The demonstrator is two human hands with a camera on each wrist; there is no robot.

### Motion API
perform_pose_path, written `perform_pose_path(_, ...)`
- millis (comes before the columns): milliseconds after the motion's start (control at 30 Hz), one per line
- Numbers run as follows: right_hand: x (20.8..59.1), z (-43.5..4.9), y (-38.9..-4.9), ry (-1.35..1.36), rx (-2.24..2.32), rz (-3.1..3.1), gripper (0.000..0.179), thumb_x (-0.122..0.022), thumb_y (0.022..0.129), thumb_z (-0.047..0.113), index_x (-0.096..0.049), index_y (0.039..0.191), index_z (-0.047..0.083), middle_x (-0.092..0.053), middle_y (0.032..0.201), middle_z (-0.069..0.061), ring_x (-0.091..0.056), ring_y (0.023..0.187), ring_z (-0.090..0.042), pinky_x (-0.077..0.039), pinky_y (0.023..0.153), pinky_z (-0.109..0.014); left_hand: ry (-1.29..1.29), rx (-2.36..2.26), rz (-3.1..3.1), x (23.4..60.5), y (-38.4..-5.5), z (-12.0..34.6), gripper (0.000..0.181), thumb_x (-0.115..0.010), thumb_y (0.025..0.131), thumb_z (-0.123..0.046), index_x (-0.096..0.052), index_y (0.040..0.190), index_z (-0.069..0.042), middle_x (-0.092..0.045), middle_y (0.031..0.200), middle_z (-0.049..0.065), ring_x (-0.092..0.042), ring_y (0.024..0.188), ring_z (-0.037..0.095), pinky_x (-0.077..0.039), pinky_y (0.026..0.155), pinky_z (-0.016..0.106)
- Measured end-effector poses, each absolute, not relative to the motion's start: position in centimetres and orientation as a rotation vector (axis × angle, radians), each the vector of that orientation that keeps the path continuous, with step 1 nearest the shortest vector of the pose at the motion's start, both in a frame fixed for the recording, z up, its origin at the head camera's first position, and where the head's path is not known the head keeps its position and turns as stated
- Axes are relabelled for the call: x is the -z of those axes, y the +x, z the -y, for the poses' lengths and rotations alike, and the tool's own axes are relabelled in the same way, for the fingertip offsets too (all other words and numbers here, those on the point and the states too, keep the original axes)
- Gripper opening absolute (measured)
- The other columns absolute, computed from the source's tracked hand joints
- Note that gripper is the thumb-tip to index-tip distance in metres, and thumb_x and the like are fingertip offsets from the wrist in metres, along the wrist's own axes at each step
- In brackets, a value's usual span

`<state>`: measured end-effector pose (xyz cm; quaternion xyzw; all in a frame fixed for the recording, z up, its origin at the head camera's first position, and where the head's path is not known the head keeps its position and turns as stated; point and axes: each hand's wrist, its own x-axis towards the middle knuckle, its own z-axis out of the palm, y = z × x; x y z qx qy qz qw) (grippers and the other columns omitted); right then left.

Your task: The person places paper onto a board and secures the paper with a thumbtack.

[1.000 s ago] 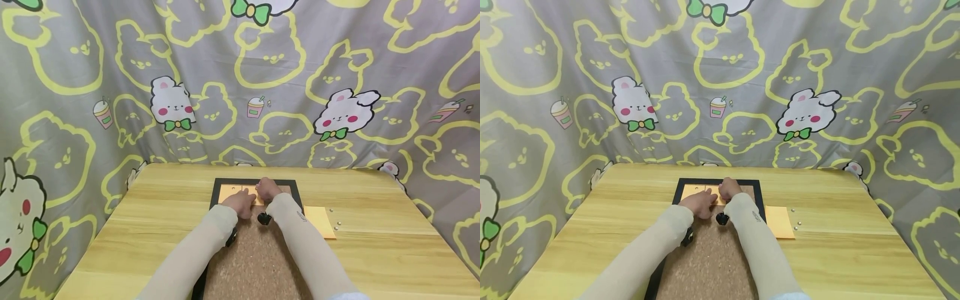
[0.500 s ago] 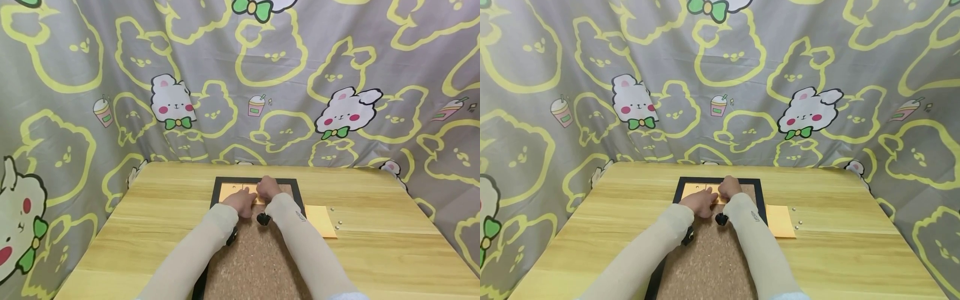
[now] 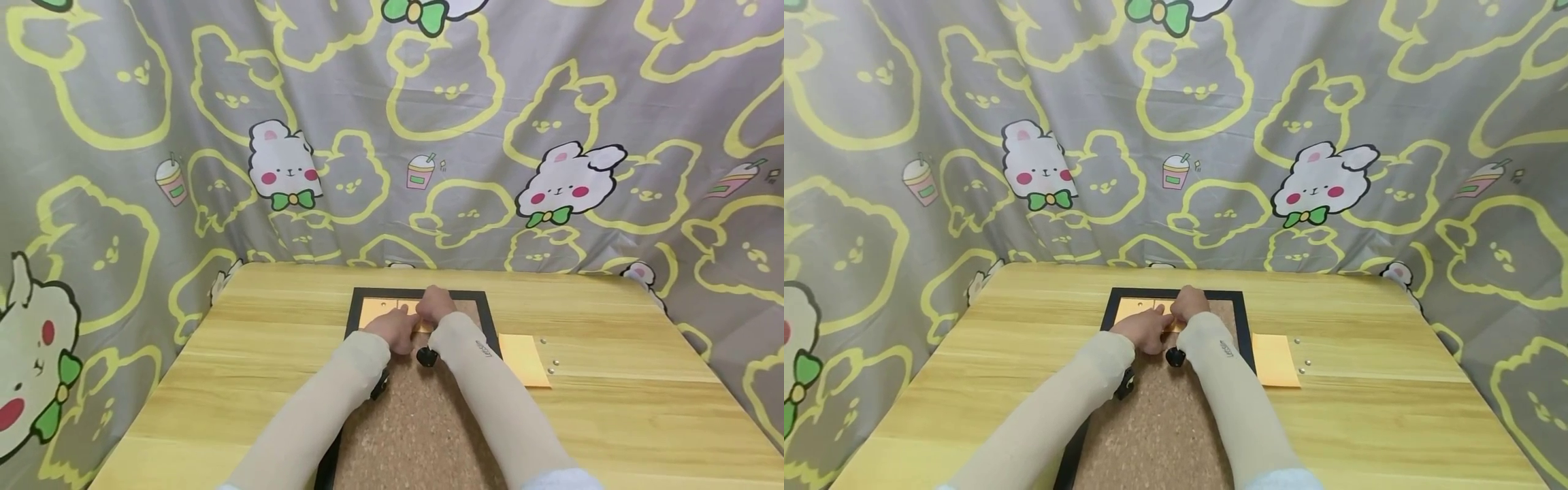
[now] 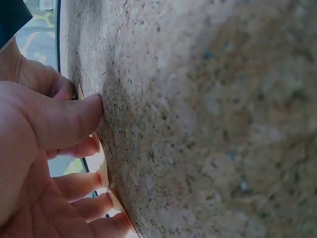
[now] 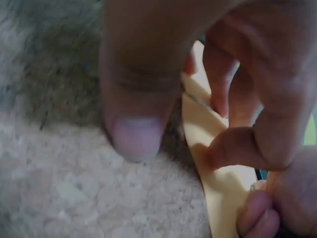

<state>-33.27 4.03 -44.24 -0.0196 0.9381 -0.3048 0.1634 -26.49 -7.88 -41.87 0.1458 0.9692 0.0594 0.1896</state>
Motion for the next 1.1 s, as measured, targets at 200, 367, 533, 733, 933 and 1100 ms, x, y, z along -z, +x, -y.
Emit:
perform_pose_path(200,44.1,-5.1,-32.4,0.02,0.764,-2.746,0.031,-0.058,0.088,0.011,-0.055,0.057,0.008,-0.042,0.05,-0.002,-0.04,0.043,-0.016,-0.03,0.04,-0.029,0.451,-0.161,-2.714,42.1,-26.0,7.6,0.048,-0.065,0.089,-0.024,-0.055,0.136,-0.021,-0.032,0.155,0.011,-0.04,0.135,0.027,-0.045,0.096,0.038)
perform_pose_path(367,44.1,-5.6,-32.3,-0.01,0.748,-2.748,0.041,-0.06,0.095,0.027,-0.057,0.058,0.009,-0.042,0.049,0.0,-0.04,0.043,-0.015,-0.032,0.041,-0.03,0.453,-0.128,-2.728,42.0,-25.8,7.8,0.048,-0.066,0.087,-0.021,-0.056,0.134,-0.019,-0.035,0.153,0.012,-0.04,0.135,0.028,-0.044,0.098,0.039)
perform_pose_path(533,44.5,-6.4,-32.5,-0.001,0.858,-2.718,0.046,-0.063,0.095,0.034,-0.061,0.057,0.009,-0.05,0.048,-0.001,-0.044,0.043,-0.014,-0.037,0.047,-0.029,0.443,-0.125,-2.738,41.9,-25.7,8.1,0.042,-0.066,0.088,-0.021,-0.057,0.129,-0.02,-0.04,0.149,0.012,-0.046,0.129,0.028,-0.048,0.09,0.04)
perform_pose_path(733,44.9,-7.2,-31.6,-0.045,0.933,-2.683,0.043,-0.058,0.092,0.02,-0.052,0.05,0.012,-0.047,0.046,0.001,-0.034,0.041,-0.013,-0.03,0.044,-0.028,0.448,-0.159,-2.737,42.2,-25.4,8.1,0.034,-0.066,0.087,-0.02,-0.06,0.121,-0.018,-0.042,0.147,0.013,-0.047,0.128,0.029,-0.048,0.089,0.041)
perform_pose_path(933,45.0,-7.5,-30.6,-0.083,1.108,-2.676,0.038,-0.054,0.081,0.006,-0.033,0.05,0.015,-0.027,0.049,0.003,-0.02,0.044,-0.013,-0.019,0.044,-0.027,0.486,-0.104,-2.79,42.6,-25.0,8.0,0.035,-0.062,0.091,-0.023,-0.06,0.125,-0.014,-0.049,0.137,0.013,-0.048,0.124,0.028,-0.049,0.087,0.041)
perform_pose_path(1100,44.1,-7.3,-29.9,-0.128,1.169,-2.655,0.026,-0.061,0.088,0.011,-0.046,0.067,0.008,-0.04,0.06,-0.001,-0.035,0.052,-0.015,-0.028,0.048,-0.027,0.468,-0.007,-2.834,42.3,-24.8,8.0,0.038,-0.064,0.09,-0.025,-0.061,0.127,-0.015,-0.055,0.126,0.011,-0.054,0.109,0.024,-0.053,0.074,0.041)
